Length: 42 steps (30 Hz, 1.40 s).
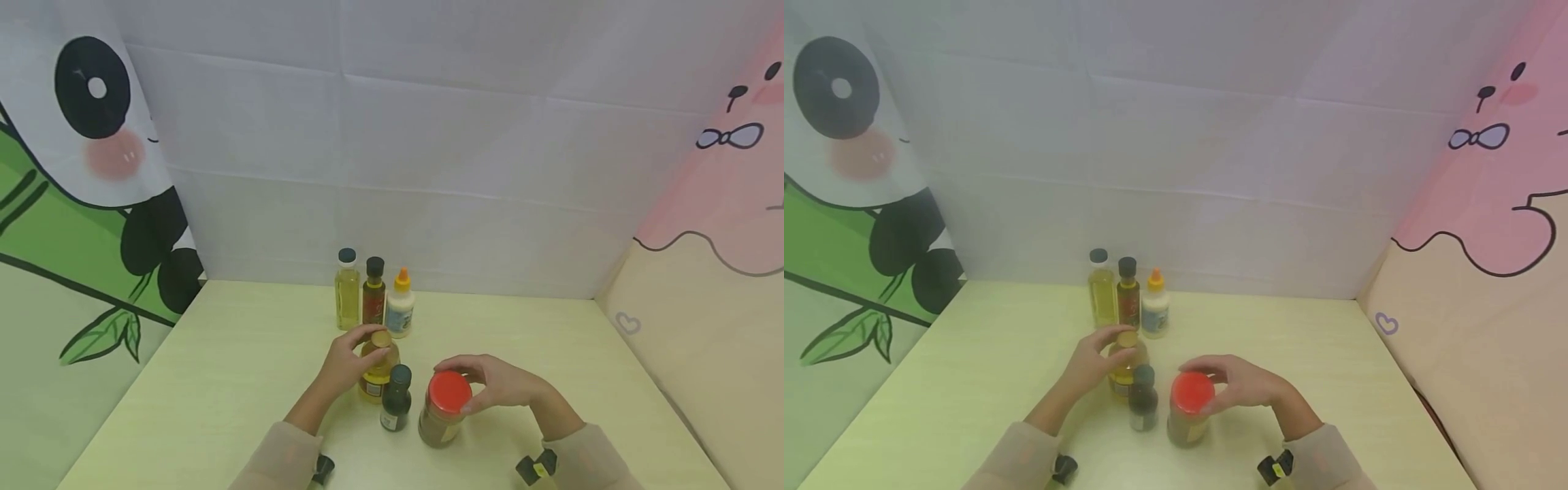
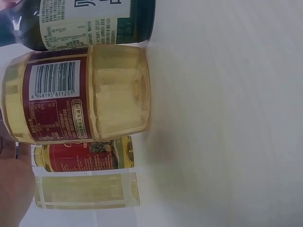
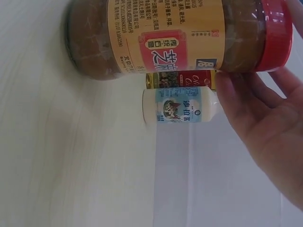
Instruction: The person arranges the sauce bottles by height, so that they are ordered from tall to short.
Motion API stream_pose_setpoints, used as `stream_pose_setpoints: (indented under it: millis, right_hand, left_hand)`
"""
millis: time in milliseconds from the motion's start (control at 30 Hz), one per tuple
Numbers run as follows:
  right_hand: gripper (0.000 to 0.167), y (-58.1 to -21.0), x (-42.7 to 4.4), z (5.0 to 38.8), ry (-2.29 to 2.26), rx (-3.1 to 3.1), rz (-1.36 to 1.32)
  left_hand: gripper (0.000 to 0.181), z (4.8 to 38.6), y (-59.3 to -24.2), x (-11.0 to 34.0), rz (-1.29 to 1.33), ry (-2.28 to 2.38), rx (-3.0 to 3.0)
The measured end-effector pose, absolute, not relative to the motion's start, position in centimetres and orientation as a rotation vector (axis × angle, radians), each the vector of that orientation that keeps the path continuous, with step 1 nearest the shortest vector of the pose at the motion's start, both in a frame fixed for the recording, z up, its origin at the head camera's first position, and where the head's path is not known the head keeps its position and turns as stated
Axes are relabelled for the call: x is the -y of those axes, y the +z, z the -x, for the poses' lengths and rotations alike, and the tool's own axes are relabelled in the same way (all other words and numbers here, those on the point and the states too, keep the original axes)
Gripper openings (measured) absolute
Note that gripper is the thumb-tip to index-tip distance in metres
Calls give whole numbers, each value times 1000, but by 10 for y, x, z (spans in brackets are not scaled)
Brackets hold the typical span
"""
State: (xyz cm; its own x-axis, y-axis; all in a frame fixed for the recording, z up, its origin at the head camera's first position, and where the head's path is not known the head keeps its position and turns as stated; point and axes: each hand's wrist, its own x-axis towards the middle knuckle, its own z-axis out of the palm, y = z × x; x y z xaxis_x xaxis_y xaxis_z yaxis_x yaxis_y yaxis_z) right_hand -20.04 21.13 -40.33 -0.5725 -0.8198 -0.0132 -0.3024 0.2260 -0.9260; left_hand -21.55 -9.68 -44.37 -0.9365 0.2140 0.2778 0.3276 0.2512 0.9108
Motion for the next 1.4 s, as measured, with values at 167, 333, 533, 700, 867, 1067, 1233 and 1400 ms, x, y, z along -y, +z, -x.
stream_pose_setpoints:
  millis: [167,333,533,700,867,1067,1233,1400]
  right_hand:
    - [61,-407,-213,203,-1325,-1991,1084]
    - [61,-410,-213,206,-1328,-1979,1092]
    - [60,-411,-212,204,-1315,-1998,1058]
    - [60,-409,-212,206,-1271,-2026,1047]
    - [58,-410,-210,209,-1255,-2026,1044]
    - [59,-413,-210,210,-1282,-1992,1032]
    - [59,-414,-211,211,-1292,-1978,1030]
    - [59,-415,-211,212,-1291,-1974,1028]
  left_hand:
    - [38,216,-445,96,523,-1817,2396]
    - [40,215,-446,96,525,-1806,2375]
    - [39,216,-444,96,486,-1857,2378]
    - [37,218,-440,96,489,-1842,2396]
    - [36,222,-437,97,476,-1814,2387]
    - [38,228,-428,98,495,-1806,2375]
    - [37,231,-423,97,496,-1809,2385]
    - [36,232,-415,93,519,-1811,2386]
